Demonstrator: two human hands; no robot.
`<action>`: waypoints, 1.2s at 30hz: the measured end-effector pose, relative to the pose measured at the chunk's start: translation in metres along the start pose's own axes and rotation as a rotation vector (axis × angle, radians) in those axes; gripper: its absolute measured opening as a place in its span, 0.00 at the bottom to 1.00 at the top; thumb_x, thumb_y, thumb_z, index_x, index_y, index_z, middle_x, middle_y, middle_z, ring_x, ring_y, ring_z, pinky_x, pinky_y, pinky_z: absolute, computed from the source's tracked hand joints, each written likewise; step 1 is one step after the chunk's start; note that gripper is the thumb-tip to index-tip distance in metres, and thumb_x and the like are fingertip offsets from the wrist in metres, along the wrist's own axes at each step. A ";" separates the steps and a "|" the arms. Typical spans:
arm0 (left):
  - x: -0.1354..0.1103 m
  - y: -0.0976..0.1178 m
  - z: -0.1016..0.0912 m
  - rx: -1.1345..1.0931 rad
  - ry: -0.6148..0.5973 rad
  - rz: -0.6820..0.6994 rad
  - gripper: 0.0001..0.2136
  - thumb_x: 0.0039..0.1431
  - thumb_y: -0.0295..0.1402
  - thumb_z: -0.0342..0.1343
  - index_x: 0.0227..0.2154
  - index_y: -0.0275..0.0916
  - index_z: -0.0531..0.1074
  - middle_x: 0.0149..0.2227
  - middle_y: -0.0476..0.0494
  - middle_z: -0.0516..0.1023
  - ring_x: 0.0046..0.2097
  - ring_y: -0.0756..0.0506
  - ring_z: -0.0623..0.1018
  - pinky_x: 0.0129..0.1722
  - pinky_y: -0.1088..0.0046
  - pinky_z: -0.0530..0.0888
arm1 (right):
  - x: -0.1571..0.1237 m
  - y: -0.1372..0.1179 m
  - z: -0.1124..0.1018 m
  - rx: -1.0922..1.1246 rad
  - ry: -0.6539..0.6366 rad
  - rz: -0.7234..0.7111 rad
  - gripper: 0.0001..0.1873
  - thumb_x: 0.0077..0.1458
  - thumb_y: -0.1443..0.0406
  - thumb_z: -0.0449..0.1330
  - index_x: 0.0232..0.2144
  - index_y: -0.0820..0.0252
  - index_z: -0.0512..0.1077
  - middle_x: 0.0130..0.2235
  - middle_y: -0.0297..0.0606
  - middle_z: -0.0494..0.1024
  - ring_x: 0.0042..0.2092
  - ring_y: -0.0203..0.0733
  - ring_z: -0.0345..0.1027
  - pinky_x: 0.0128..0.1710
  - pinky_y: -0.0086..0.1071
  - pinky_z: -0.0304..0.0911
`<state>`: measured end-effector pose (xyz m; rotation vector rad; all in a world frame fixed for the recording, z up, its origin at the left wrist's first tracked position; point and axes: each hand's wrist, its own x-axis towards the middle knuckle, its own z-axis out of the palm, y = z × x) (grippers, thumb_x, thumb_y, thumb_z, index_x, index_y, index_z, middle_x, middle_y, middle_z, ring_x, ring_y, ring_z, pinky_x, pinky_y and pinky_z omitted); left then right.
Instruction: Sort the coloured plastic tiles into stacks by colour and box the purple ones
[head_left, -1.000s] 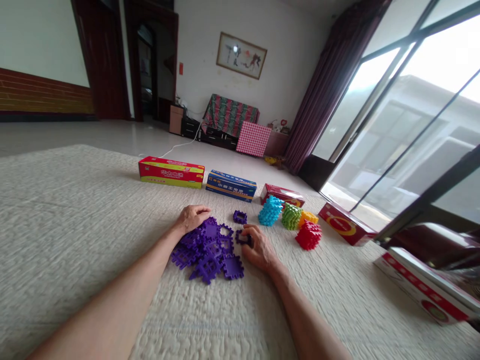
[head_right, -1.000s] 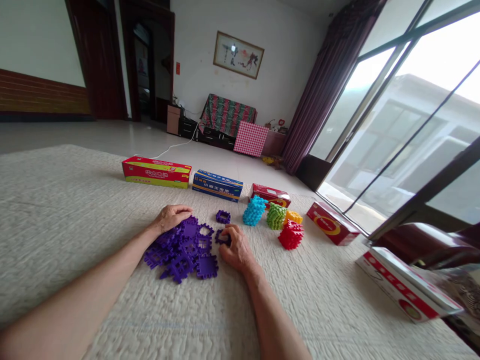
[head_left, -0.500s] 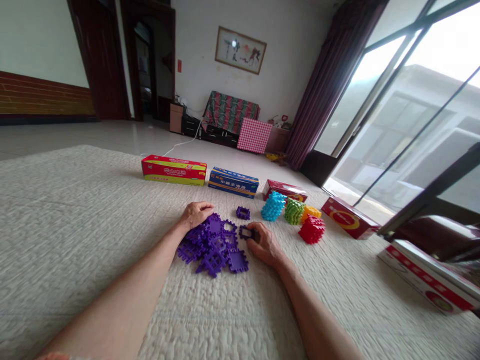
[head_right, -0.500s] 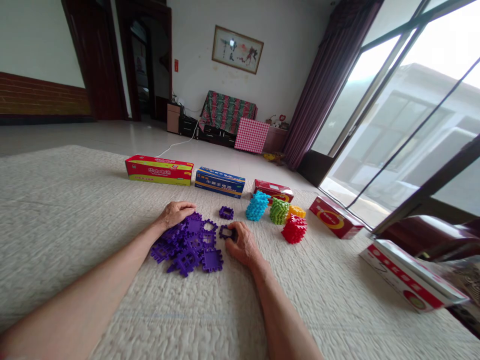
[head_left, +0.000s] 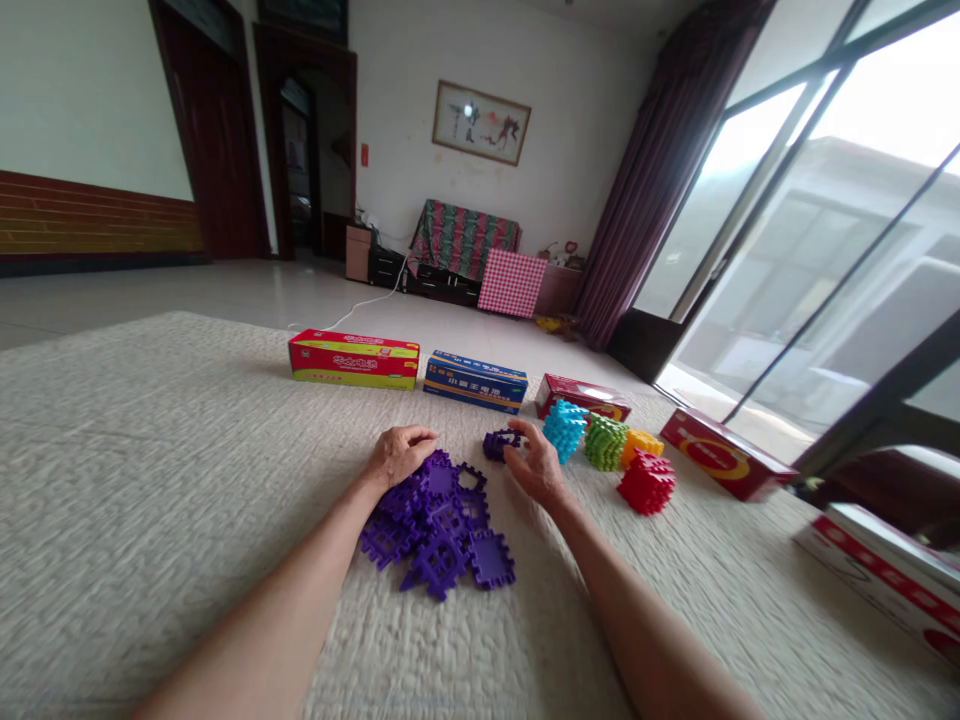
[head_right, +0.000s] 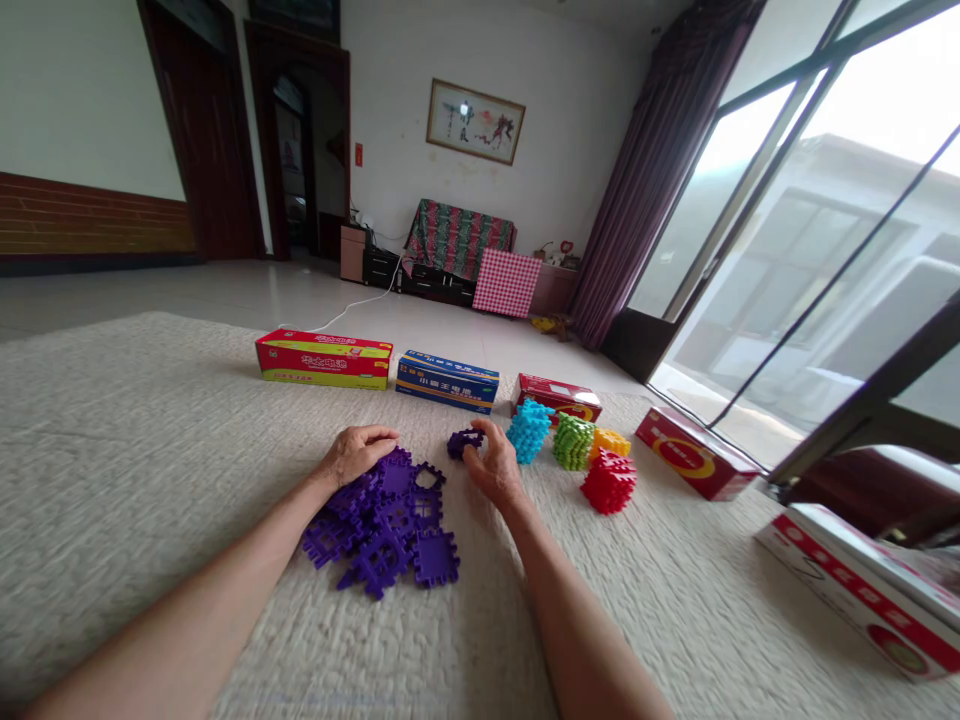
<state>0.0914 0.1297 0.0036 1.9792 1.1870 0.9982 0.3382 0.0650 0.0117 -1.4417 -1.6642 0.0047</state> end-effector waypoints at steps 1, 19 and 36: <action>0.000 -0.001 0.000 -0.001 0.001 0.003 0.15 0.50 0.40 0.52 0.37 0.41 0.79 0.39 0.47 0.82 0.43 0.44 0.79 0.45 0.72 0.71 | 0.003 0.002 0.003 -0.006 -0.003 0.007 0.20 0.46 0.65 0.54 0.45 0.57 0.68 0.46 0.42 0.75 0.48 0.46 0.68 0.47 0.40 0.65; 0.000 0.001 0.001 -0.019 0.013 0.000 0.14 0.51 0.39 0.53 0.36 0.41 0.79 0.39 0.47 0.82 0.43 0.44 0.79 0.46 0.72 0.72 | -0.025 -0.029 0.002 0.028 -0.062 -0.143 0.14 0.49 0.69 0.54 0.40 0.58 0.70 0.41 0.41 0.73 0.43 0.43 0.68 0.43 0.36 0.65; 0.000 0.001 0.002 0.003 0.011 0.014 0.14 0.51 0.39 0.53 0.36 0.41 0.79 0.40 0.47 0.82 0.44 0.44 0.79 0.46 0.73 0.72 | -0.021 -0.049 0.007 -0.127 -0.246 0.115 0.05 0.46 0.66 0.57 0.21 0.58 0.72 0.23 0.33 0.73 0.25 0.35 0.65 0.27 0.28 0.58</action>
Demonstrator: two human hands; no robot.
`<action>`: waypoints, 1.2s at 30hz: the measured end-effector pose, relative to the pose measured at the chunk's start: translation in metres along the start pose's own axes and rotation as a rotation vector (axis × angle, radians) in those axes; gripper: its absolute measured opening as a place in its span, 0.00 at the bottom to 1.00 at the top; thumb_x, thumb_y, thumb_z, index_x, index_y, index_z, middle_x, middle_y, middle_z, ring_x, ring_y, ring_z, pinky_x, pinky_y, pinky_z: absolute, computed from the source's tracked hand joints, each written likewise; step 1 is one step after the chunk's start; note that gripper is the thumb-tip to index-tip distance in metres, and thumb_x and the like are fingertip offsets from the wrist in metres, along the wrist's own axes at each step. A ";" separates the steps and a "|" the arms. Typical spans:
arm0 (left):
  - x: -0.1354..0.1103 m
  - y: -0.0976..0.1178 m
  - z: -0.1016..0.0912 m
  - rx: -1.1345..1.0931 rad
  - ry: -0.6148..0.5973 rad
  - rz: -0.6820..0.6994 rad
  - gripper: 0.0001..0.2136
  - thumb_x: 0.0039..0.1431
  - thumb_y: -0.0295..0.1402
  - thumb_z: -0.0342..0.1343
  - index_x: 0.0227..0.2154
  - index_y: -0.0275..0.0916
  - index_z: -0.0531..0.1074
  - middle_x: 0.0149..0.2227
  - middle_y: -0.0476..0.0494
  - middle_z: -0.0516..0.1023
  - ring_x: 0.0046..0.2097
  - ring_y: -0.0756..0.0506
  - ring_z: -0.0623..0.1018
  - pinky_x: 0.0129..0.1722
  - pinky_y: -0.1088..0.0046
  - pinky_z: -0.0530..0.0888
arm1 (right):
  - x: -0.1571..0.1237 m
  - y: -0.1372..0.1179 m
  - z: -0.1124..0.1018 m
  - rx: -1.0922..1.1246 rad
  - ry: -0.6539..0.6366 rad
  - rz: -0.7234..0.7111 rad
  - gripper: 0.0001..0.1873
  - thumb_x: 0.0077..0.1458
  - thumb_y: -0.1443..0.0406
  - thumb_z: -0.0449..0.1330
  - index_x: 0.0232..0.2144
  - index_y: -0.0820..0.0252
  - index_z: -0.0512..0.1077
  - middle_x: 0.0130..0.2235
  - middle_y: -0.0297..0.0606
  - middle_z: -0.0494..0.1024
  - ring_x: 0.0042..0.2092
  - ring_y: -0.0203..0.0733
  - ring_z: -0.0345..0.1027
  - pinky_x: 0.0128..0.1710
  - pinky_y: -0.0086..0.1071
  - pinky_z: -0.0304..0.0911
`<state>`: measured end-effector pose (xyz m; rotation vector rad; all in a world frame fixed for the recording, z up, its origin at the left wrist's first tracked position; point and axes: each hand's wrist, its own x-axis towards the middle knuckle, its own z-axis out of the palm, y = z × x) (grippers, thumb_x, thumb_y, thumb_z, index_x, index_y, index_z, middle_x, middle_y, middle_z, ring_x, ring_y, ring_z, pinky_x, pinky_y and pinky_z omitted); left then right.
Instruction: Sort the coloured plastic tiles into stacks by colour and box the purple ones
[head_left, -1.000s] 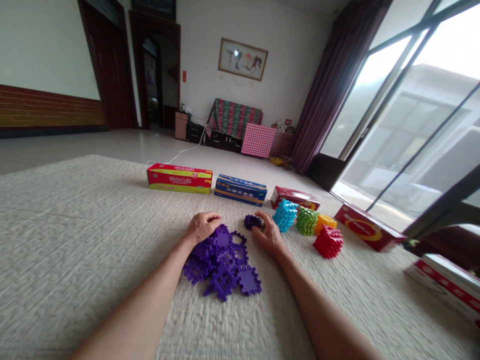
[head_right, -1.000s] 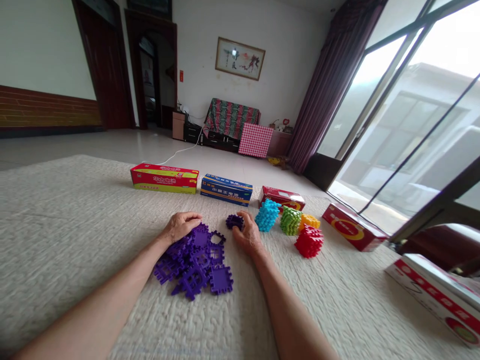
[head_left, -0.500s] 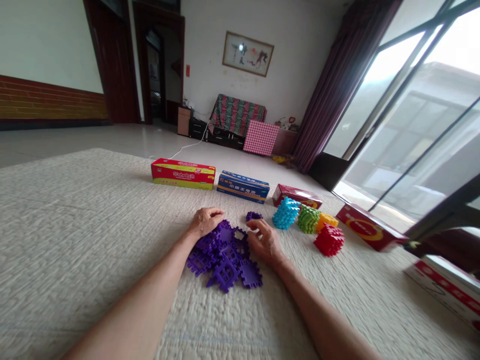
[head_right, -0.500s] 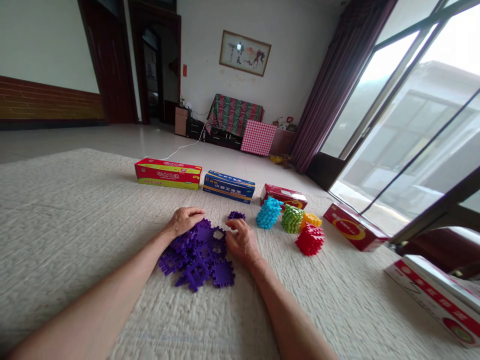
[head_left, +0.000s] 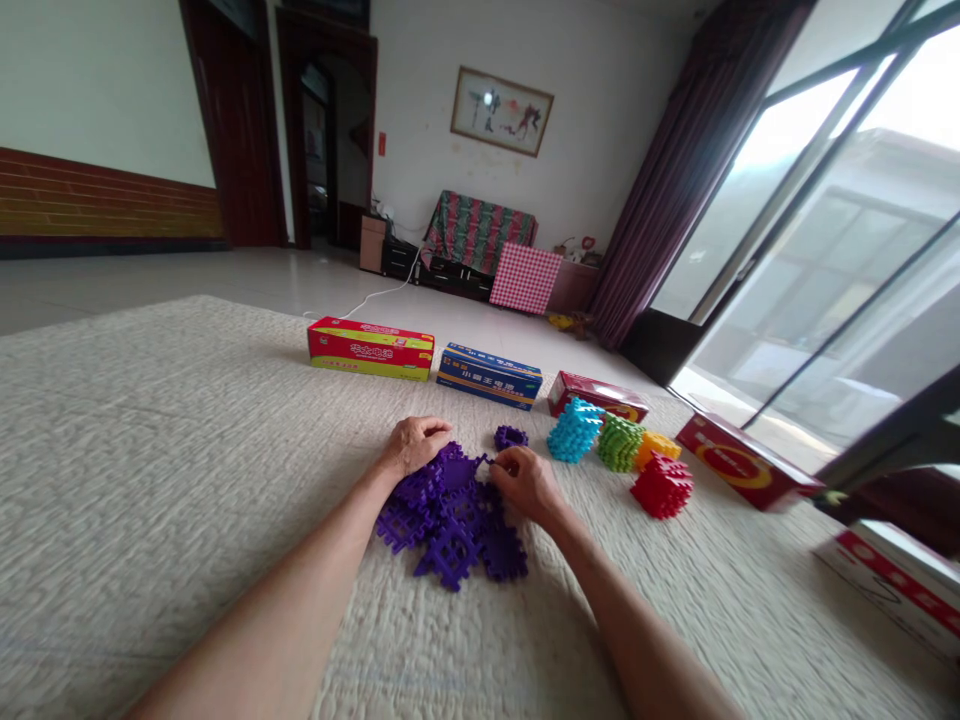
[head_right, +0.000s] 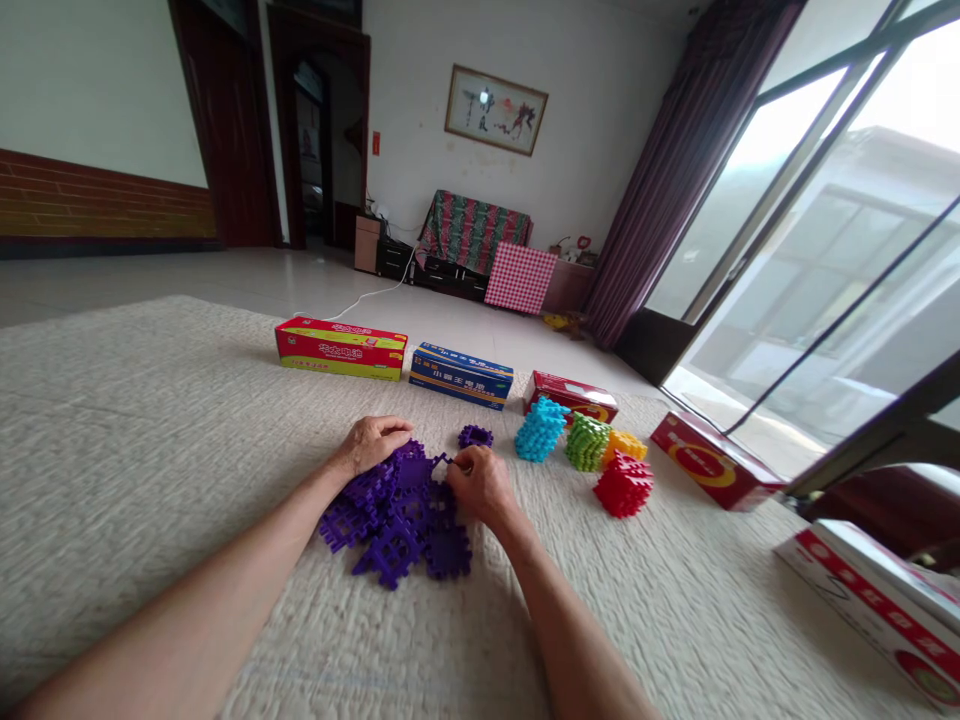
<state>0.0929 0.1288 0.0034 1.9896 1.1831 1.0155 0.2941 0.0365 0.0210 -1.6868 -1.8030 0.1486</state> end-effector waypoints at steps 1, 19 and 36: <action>0.000 0.000 0.000 -0.001 -0.001 -0.001 0.14 0.51 0.39 0.53 0.36 0.41 0.79 0.40 0.47 0.82 0.44 0.44 0.79 0.47 0.73 0.72 | -0.001 0.002 -0.003 0.063 0.009 0.003 0.05 0.47 0.65 0.57 0.23 0.58 0.71 0.23 0.33 0.73 0.24 0.35 0.65 0.26 0.28 0.59; -0.002 0.004 -0.003 -0.014 -0.010 -0.025 0.14 0.50 0.40 0.54 0.35 0.41 0.79 0.38 0.48 0.82 0.43 0.44 0.79 0.45 0.73 0.73 | -0.005 0.025 -0.037 -0.023 -0.229 -0.216 0.15 0.37 0.70 0.64 0.33 0.57 0.71 0.36 0.35 0.74 0.36 0.39 0.69 0.37 0.33 0.64; -0.002 0.005 -0.003 -0.006 -0.026 -0.045 0.15 0.50 0.43 0.53 0.34 0.43 0.79 0.39 0.48 0.82 0.44 0.43 0.79 0.46 0.71 0.72 | -0.010 0.022 -0.044 0.033 -0.243 -0.110 0.16 0.39 0.72 0.61 0.35 0.58 0.71 0.37 0.36 0.74 0.35 0.37 0.67 0.33 0.29 0.63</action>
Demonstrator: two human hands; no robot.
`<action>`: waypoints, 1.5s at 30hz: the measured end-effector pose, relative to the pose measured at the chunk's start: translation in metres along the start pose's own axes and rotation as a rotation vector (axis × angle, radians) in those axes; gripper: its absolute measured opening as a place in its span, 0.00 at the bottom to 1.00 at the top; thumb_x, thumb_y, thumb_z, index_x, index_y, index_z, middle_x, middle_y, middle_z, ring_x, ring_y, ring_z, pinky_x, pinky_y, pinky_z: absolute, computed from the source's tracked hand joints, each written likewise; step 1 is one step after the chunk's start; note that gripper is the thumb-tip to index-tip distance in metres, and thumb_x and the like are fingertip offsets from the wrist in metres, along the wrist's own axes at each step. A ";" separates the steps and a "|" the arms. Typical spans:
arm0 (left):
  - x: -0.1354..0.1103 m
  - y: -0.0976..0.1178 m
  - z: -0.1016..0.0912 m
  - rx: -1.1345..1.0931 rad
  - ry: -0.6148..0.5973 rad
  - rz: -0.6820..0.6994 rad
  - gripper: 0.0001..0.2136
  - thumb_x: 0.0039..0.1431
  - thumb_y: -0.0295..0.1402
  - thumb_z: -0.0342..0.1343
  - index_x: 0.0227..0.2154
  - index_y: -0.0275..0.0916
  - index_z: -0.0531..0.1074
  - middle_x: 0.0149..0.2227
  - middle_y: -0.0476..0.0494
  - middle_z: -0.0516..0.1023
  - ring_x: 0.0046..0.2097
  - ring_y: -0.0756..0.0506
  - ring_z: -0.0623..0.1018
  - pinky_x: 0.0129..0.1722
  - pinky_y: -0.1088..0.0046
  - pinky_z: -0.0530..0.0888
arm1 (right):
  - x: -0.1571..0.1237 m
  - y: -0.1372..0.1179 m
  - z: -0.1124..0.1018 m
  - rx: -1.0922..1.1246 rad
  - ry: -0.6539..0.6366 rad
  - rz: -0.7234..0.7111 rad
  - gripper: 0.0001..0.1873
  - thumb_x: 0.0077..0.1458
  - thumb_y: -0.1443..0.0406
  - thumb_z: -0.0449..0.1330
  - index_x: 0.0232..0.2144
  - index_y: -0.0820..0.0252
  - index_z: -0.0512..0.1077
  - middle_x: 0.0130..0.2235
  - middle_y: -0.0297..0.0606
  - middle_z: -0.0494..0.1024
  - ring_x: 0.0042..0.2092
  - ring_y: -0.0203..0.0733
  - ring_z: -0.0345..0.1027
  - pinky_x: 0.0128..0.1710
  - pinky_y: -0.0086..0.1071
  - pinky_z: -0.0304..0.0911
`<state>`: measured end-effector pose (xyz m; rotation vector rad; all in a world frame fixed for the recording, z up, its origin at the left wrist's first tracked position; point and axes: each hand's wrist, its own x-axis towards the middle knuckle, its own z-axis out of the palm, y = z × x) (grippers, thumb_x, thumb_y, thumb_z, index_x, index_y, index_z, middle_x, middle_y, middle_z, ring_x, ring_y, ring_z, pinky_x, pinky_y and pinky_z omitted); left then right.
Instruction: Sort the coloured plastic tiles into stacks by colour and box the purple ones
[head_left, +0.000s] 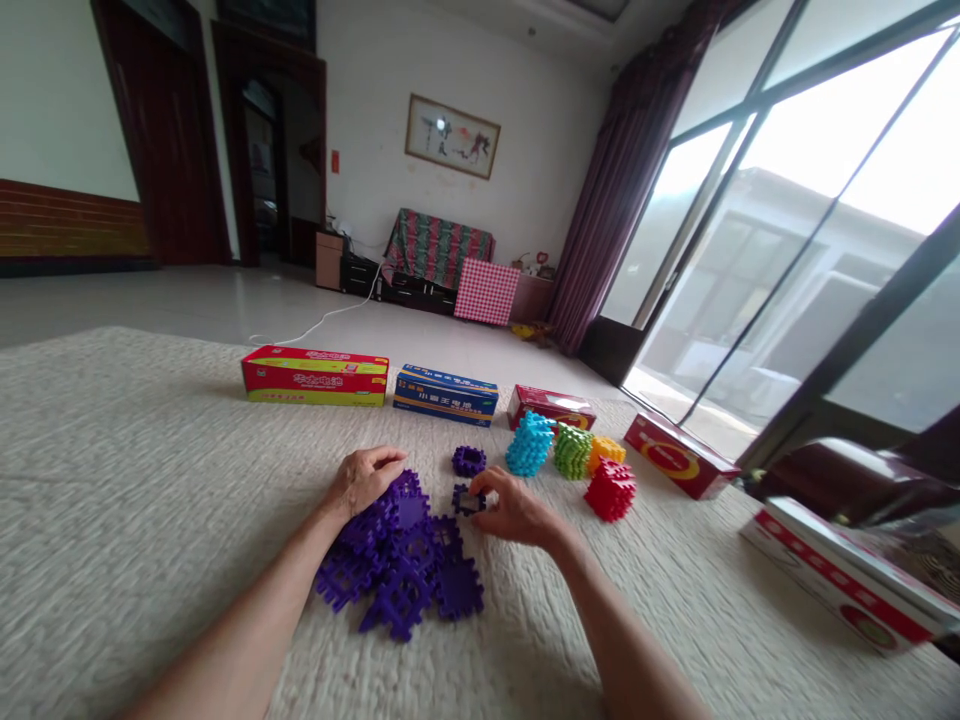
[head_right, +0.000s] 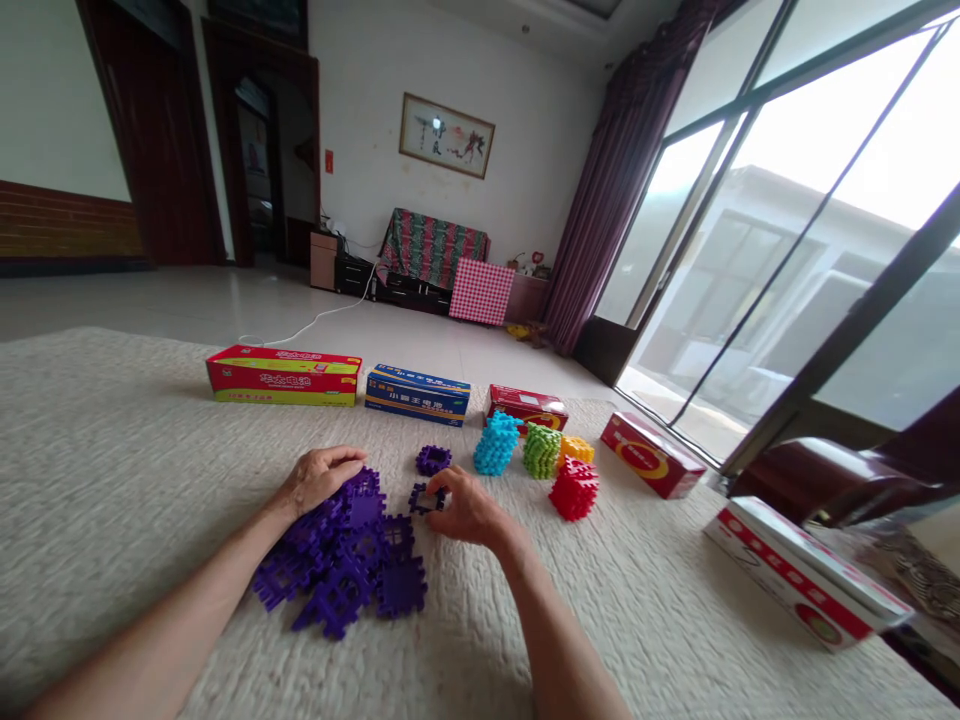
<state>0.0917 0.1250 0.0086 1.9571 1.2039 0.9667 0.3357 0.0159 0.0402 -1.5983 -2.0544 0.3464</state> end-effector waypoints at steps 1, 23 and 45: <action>0.000 0.000 0.000 0.000 0.000 0.001 0.15 0.49 0.43 0.53 0.34 0.43 0.79 0.39 0.48 0.82 0.44 0.43 0.79 0.46 0.71 0.72 | 0.001 0.001 -0.001 0.020 0.018 -0.002 0.16 0.40 0.72 0.60 0.36 0.58 0.71 0.38 0.36 0.74 0.36 0.38 0.68 0.33 0.29 0.64; 0.000 0.000 0.000 -0.015 -0.001 -0.002 0.16 0.50 0.40 0.52 0.37 0.39 0.79 0.39 0.46 0.82 0.44 0.43 0.79 0.46 0.71 0.72 | 0.036 0.035 0.011 -0.034 0.301 -0.086 0.27 0.44 0.66 0.59 0.49 0.59 0.64 0.53 0.47 0.66 0.56 0.48 0.61 0.54 0.43 0.59; 0.001 -0.002 0.002 -0.008 0.006 0.017 0.15 0.51 0.40 0.52 0.37 0.40 0.79 0.39 0.47 0.82 0.44 0.43 0.79 0.46 0.71 0.72 | 0.086 -0.021 0.038 -0.346 0.153 0.598 0.37 0.45 0.63 0.59 0.58 0.58 0.54 0.53 0.49 0.61 0.53 0.55 0.62 0.46 0.41 0.61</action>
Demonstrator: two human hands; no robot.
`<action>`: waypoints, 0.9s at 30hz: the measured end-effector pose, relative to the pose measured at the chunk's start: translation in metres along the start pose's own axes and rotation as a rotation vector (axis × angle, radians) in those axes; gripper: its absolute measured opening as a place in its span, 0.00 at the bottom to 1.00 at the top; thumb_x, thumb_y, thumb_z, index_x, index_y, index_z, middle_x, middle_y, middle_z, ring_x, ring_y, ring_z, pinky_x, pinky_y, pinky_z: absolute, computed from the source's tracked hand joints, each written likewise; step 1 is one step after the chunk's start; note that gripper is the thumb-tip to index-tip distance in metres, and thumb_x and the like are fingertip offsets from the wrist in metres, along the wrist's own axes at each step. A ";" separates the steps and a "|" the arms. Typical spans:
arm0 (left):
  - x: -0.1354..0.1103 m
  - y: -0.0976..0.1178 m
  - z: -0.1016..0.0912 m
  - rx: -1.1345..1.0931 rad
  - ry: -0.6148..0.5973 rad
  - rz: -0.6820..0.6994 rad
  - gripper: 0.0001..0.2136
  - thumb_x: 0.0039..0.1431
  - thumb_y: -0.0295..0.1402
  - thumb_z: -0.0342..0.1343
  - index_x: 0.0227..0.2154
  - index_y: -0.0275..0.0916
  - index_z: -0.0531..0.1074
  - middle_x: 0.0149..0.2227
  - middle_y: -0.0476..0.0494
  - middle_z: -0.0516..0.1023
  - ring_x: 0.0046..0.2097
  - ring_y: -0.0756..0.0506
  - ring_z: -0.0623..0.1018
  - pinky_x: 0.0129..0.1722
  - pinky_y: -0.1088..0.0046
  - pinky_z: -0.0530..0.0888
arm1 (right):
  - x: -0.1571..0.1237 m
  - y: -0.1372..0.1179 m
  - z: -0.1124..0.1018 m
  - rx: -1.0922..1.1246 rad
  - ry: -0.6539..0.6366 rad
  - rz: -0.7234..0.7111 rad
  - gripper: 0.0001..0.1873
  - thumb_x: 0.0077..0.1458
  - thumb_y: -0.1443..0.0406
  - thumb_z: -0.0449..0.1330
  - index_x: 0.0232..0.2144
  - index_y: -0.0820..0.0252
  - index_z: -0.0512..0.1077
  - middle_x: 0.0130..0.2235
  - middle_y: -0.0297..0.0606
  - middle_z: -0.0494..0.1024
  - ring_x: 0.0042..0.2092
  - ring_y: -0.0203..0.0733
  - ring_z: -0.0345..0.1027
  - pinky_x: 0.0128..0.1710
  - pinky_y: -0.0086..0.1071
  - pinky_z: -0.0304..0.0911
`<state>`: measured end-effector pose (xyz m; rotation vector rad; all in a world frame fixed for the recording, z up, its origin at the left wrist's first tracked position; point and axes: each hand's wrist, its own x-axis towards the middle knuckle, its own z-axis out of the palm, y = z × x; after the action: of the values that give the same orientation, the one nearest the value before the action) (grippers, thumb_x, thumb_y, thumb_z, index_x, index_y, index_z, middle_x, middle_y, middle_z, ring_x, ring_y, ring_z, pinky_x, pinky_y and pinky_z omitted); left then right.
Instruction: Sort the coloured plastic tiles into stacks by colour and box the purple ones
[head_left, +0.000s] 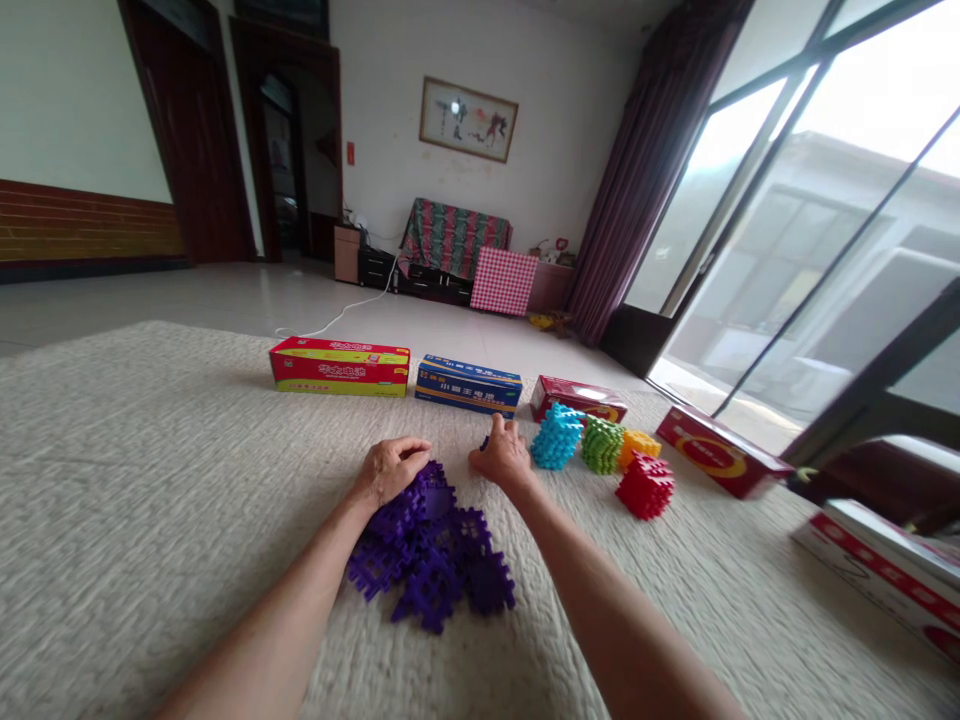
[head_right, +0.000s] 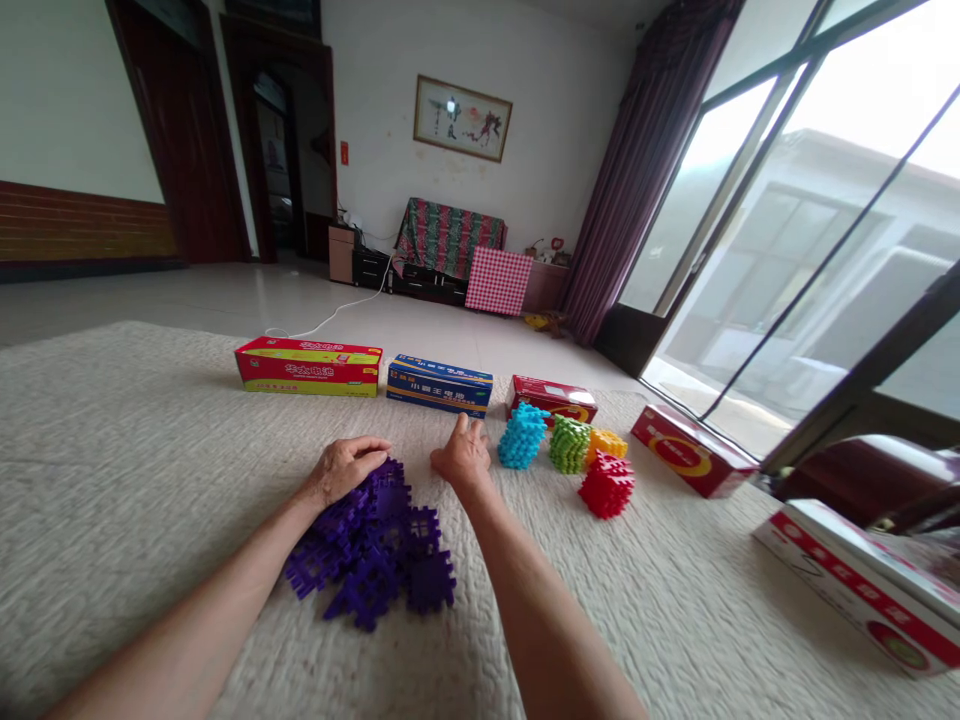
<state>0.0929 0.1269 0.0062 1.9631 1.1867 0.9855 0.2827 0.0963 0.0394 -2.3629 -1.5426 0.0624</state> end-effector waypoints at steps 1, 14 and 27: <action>0.000 0.000 0.000 -0.002 0.000 0.000 0.15 0.51 0.40 0.52 0.37 0.40 0.79 0.39 0.47 0.82 0.44 0.43 0.79 0.46 0.71 0.72 | 0.000 0.001 0.001 -0.004 0.002 0.000 0.37 0.45 0.63 0.59 0.58 0.58 0.54 0.53 0.49 0.61 0.52 0.55 0.62 0.46 0.41 0.61; -0.001 0.000 -0.001 -0.003 0.001 -0.017 0.15 0.50 0.41 0.52 0.37 0.42 0.79 0.39 0.47 0.82 0.45 0.43 0.79 0.48 0.69 0.72 | -0.001 0.003 -0.003 0.037 -0.036 -0.021 0.34 0.45 0.65 0.58 0.56 0.59 0.56 0.52 0.50 0.62 0.53 0.57 0.62 0.46 0.42 0.61; -0.001 0.002 -0.001 0.006 0.012 -0.003 0.15 0.50 0.40 0.52 0.36 0.41 0.79 0.38 0.47 0.82 0.43 0.43 0.79 0.46 0.71 0.72 | 0.006 0.018 0.003 0.027 -0.001 -0.072 0.33 0.45 0.65 0.58 0.56 0.59 0.58 0.51 0.50 0.65 0.51 0.56 0.63 0.46 0.43 0.61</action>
<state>0.0928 0.1254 0.0076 1.9623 1.1996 0.9950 0.3008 0.0953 0.0322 -2.2850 -1.6153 0.0670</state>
